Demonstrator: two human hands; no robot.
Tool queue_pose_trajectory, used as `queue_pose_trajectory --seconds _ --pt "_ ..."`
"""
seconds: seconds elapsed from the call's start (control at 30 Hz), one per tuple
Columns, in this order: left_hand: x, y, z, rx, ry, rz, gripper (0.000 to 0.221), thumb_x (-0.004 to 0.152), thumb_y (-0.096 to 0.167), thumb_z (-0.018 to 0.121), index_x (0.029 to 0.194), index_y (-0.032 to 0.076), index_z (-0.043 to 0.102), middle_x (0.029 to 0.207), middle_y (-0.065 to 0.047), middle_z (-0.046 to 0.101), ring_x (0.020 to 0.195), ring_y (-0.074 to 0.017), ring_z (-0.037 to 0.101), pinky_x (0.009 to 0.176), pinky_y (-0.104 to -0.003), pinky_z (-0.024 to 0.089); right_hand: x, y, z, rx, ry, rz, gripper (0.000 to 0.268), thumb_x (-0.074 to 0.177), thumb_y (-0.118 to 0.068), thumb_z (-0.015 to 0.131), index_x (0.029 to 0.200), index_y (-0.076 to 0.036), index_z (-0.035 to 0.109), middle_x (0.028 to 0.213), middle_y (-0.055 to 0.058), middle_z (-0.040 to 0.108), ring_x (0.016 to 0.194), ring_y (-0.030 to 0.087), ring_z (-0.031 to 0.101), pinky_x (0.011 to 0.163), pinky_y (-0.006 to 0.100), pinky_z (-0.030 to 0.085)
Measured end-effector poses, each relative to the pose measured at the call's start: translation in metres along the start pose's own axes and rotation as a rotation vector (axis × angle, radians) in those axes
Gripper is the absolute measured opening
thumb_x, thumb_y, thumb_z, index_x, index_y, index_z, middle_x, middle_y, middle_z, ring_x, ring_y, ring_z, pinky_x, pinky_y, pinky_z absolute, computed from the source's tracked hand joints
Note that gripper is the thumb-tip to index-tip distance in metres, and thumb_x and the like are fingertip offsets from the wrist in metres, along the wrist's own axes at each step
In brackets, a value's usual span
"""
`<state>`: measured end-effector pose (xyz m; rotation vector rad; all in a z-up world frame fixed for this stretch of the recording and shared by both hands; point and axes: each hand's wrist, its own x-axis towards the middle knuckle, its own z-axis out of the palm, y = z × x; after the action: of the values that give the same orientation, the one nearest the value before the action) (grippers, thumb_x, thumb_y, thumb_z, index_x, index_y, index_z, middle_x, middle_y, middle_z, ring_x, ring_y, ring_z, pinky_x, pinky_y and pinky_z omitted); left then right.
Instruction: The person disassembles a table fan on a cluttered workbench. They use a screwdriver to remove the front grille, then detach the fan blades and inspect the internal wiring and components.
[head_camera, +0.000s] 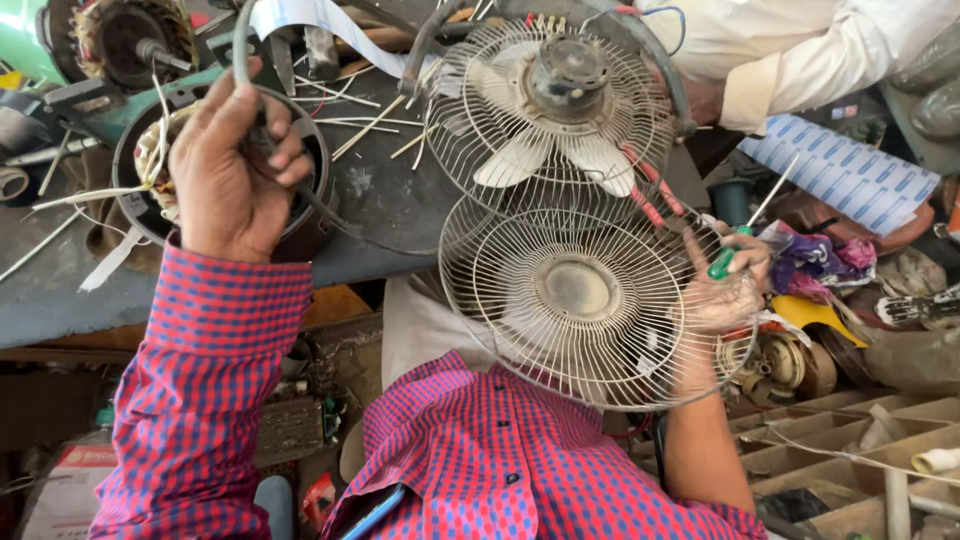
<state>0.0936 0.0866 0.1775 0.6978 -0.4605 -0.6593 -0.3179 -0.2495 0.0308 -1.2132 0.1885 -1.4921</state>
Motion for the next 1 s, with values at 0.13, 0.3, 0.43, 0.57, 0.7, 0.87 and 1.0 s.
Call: queue_pose_trajectory --seconds 0.13,0.3,0.43,0.57,0.7,0.87,1.0 --pt "-0.010 0.008 0.003 0.011 -0.010 0.023 0.031 0.122 0.013 0.052 0.148 -0.004 0.048 0.089 -0.009 0.056 0.068 -0.0142 0.050 0.059 -0.027 0.040 -0.003 -0.011 -0.002 -0.003 0.023 0.056 0.024 0.098 -0.030 0.055 0.097 -0.008 0.045 0.113 0.010 0.049 0.132 0.032 0.057 0.103 0.066 0.055" --pt "-0.019 0.013 0.016 0.008 -0.054 0.017 0.037 0.120 0.015 0.052 0.153 0.000 0.048 0.088 -0.008 0.055 0.068 -0.0135 0.050 0.061 -0.026 0.042 -0.004 -0.012 0.002 0.026 -0.005 0.042 0.032 0.103 -0.040 0.046 0.098 -0.008 0.045 0.115 0.009 0.051 0.134 0.031 0.059 0.102 0.064 0.054" --pt "-0.014 0.017 0.024 -0.006 -0.024 -0.005 0.031 0.117 0.015 0.053 0.145 0.001 0.054 0.085 -0.008 0.055 0.065 -0.0140 0.050 0.058 -0.026 0.041 -0.009 -0.027 0.003 -0.132 0.145 0.007 0.023 0.099 -0.029 0.052 0.092 -0.008 0.044 0.106 0.010 0.052 0.122 0.031 0.063 0.095 0.067 0.059" --pt "0.004 0.028 0.023 0.068 -0.043 0.070 0.012 0.119 0.008 0.055 0.109 0.001 0.055 0.085 -0.009 0.055 0.065 -0.0160 0.047 0.057 -0.028 0.036 -0.024 -0.057 -0.006 -0.262 0.141 0.063 0.023 0.109 -0.028 0.047 0.097 -0.008 0.047 0.109 0.008 0.050 0.120 0.031 0.063 0.092 0.062 0.058" --pt "0.013 0.048 0.020 0.131 -0.042 0.082 0.025 0.122 0.004 0.055 0.097 -0.002 0.055 0.086 -0.011 0.056 0.066 -0.0168 0.045 0.058 -0.028 0.032 -0.019 -0.086 -0.008 -0.383 0.129 0.085 0.022 0.108 -0.023 0.052 0.091 -0.010 0.046 0.102 0.008 0.048 0.110 0.031 0.063 0.089 0.062 0.060" --pt "0.018 0.058 0.037 0.148 -0.028 -0.002 0.021 0.119 0.002 0.056 0.099 -0.002 0.057 0.085 -0.011 0.057 0.065 -0.0162 0.045 0.059 -0.028 0.034 -0.011 -0.125 0.004 -0.205 0.216 0.179 0.037 0.106 -0.037 0.035 0.091 -0.008 0.052 0.107 0.012 0.058 0.111 0.030 0.067 0.092 0.058 0.060" --pt "0.024 0.044 0.064 0.170 -0.124 -0.025 0.012 0.115 0.005 0.058 0.104 0.001 0.061 0.087 -0.011 0.061 0.064 -0.0159 0.049 0.057 -0.029 0.038 -0.013 -0.130 0.015 -0.224 0.208 0.174 0.035 0.106 -0.036 0.036 0.093 -0.008 0.053 0.107 0.013 0.058 0.110 0.031 0.066 0.093 0.057 0.059"
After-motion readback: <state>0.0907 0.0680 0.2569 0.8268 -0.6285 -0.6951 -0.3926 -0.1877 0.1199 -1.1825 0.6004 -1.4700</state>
